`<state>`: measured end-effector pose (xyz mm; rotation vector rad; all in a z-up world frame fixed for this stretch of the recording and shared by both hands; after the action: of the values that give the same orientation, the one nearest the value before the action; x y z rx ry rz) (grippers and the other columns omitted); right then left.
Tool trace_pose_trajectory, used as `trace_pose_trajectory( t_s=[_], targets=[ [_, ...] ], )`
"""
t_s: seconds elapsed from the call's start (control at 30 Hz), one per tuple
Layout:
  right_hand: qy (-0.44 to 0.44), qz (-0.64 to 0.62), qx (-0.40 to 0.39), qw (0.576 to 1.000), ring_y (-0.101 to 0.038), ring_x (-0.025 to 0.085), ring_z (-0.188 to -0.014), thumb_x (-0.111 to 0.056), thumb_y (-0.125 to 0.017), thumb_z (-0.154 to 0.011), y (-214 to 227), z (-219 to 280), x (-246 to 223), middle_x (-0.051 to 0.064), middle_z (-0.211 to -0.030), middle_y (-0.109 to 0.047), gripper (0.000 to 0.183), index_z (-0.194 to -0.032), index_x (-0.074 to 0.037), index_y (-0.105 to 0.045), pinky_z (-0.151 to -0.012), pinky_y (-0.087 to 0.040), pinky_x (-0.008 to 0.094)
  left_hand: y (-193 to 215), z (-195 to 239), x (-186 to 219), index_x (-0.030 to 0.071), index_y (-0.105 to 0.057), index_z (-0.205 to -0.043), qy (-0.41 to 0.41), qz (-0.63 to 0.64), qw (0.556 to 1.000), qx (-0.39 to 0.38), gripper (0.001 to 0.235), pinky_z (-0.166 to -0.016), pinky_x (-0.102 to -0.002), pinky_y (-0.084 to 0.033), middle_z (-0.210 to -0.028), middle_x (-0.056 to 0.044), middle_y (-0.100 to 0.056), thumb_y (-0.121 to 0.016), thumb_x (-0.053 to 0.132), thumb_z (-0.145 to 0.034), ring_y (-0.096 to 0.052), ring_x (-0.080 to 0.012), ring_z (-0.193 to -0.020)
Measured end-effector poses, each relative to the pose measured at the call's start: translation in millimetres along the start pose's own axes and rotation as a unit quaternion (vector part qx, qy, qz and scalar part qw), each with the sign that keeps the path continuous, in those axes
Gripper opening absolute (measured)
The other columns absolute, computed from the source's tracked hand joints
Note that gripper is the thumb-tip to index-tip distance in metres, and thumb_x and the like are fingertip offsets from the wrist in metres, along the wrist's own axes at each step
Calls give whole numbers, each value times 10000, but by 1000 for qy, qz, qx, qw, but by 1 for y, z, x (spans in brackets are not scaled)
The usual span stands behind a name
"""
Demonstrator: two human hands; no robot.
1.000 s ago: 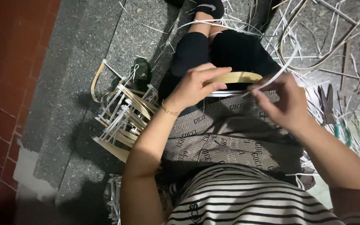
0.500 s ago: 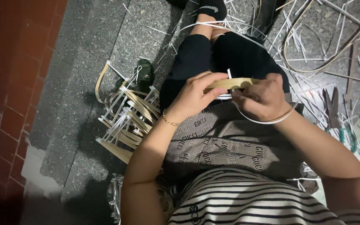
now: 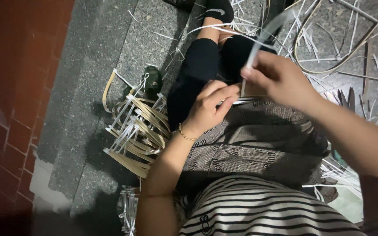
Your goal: Wrapping white strips around curved wooden frame components for assembly.
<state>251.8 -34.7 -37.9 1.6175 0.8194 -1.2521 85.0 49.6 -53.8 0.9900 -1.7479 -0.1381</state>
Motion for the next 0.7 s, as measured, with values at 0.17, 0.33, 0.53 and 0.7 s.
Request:
trace_pose_trajectory(
  t_s=[0.17,0.33,0.53,0.7],
  targets=[
    [-297,105,-175,933,-627,353,-669,-259,-635,-1054,-13,-29,48,231,-825,-605,335,-1038,76,-652,-625,-499,480,0,10,2,57,-682,-1215,19,48,999,-9,285,-904,-365,-555,-1061,-75,-679,-737,15,-939,-666,-265,-994],
    [-253,-12,-296,921,-681,126,-872,-219,-704,-884,-41,-21,141,19,-911,-771,212,-1031,-69,-741,-828,-528,297,0,2,5,54,-650,-1252,55,76,994,-51,373,-920,-359,-553,-1103,-85,-693,-774,76,-901,-680,-264,-1020],
    [-231,120,-283,923,-657,200,-773,-344,-668,-941,-15,5,88,80,-853,-761,298,-1048,-89,-781,-754,-528,355,2,-15,-4,74,-651,-1206,67,80,988,-114,288,-951,-332,-556,-1133,-101,-704,-738,66,-931,-705,-244,-1068],
    [242,283,-3,928,-626,274,-812,-263,-688,-1005,4,40,20,62,-890,-674,105,-977,-166,-717,-725,-476,398,-10,-11,-24,50,-629,-1186,164,132,965,-155,240,-927,-301,-566,-1095,-77,-732,-700,61,-957,-728,-162,-1044]
  ],
)
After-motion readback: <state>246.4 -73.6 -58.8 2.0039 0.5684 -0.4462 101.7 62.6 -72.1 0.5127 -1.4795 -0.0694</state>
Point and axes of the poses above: each hand's wrist, its own z-axis away from the middle knuckle, its own y-axis out of the back of the hand, x = y × z, the point moved 6 cm from there along -z, towards the middle knuckle
